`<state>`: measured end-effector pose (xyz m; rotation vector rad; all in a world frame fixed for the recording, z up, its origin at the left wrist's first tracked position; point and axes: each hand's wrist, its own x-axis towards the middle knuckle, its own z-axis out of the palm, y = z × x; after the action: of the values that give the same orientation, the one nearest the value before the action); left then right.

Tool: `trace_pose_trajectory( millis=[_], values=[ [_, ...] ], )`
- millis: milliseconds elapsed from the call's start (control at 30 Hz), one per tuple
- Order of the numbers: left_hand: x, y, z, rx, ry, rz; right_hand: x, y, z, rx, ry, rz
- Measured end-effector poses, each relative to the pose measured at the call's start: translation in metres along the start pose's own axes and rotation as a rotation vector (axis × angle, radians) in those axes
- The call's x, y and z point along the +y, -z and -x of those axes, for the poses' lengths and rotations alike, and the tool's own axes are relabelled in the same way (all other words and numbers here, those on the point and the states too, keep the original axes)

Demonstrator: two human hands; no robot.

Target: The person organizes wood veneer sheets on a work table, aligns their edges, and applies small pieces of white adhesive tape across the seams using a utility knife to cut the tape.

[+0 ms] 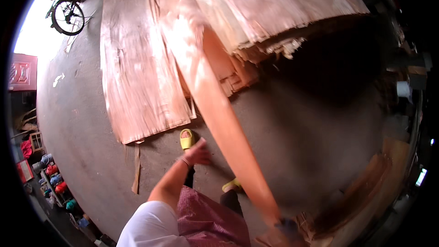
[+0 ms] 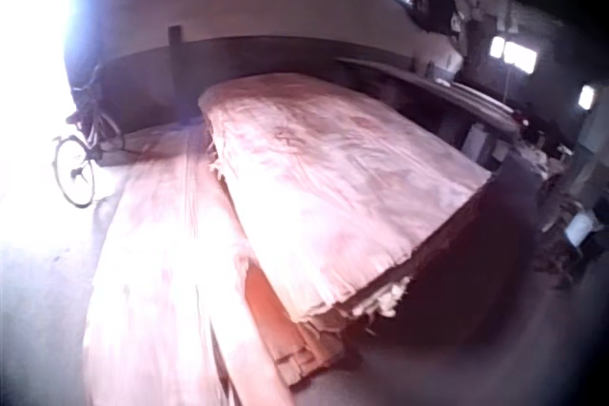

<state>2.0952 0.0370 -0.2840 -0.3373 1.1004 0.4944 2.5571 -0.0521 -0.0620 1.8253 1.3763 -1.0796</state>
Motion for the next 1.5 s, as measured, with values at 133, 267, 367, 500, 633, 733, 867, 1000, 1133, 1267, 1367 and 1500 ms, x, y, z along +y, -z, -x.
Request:
trace_pose_trajectory(
  millis=[133,267,367,500,633,733,867,1000,1133,1267,1367,1500],
  values=[
    [0.021,-0.008,-0.029,0.028,-0.255,0.079,0.101,-0.039,0.055,-0.056,-0.193,-0.085],
    [-0.024,-0.084,-0.049,-0.125,-0.468,0.294,0.165,-0.076,0.091,-0.064,-0.271,-0.220],
    [-0.093,-0.176,-0.050,-0.198,-0.334,0.194,0.190,-0.083,0.097,-0.021,-0.253,-0.321],
    [-0.194,-0.320,-0.063,-0.331,-0.172,0.301,0.225,-0.048,0.084,0.087,-0.168,-0.412],
    [-0.220,-0.469,-0.047,-0.550,-0.378,0.334,0.286,0.021,0.078,0.207,-0.140,-0.407],
    [-0.189,-0.581,-0.014,-0.507,-0.383,0.338,0.383,0.065,0.105,0.283,-0.260,-0.367],
    [-0.102,-0.706,0.032,-0.663,-0.501,0.290,0.566,0.098,0.186,0.375,-0.623,-0.216],
    [0.022,-0.818,0.056,-0.538,-0.692,0.317,0.707,0.125,0.275,0.313,-1.082,-0.054],
    [0.143,-0.963,0.078,-0.912,-0.974,0.113,0.792,0.171,0.282,0.246,-1.281,0.165],
    [0.294,-1.089,0.088,-1.070,-1.232,-0.134,0.857,0.329,0.187,0.787,-1.134,0.098],
    [0.373,-1.189,0.114,-0.729,-1.540,-0.145,0.893,0.465,0.107,0.868,-1.016,0.207],
    [0.476,-1.285,0.148,-0.325,-1.923,-0.264,0.965,0.661,-0.025,1.075,-0.880,0.075]
  ],
)
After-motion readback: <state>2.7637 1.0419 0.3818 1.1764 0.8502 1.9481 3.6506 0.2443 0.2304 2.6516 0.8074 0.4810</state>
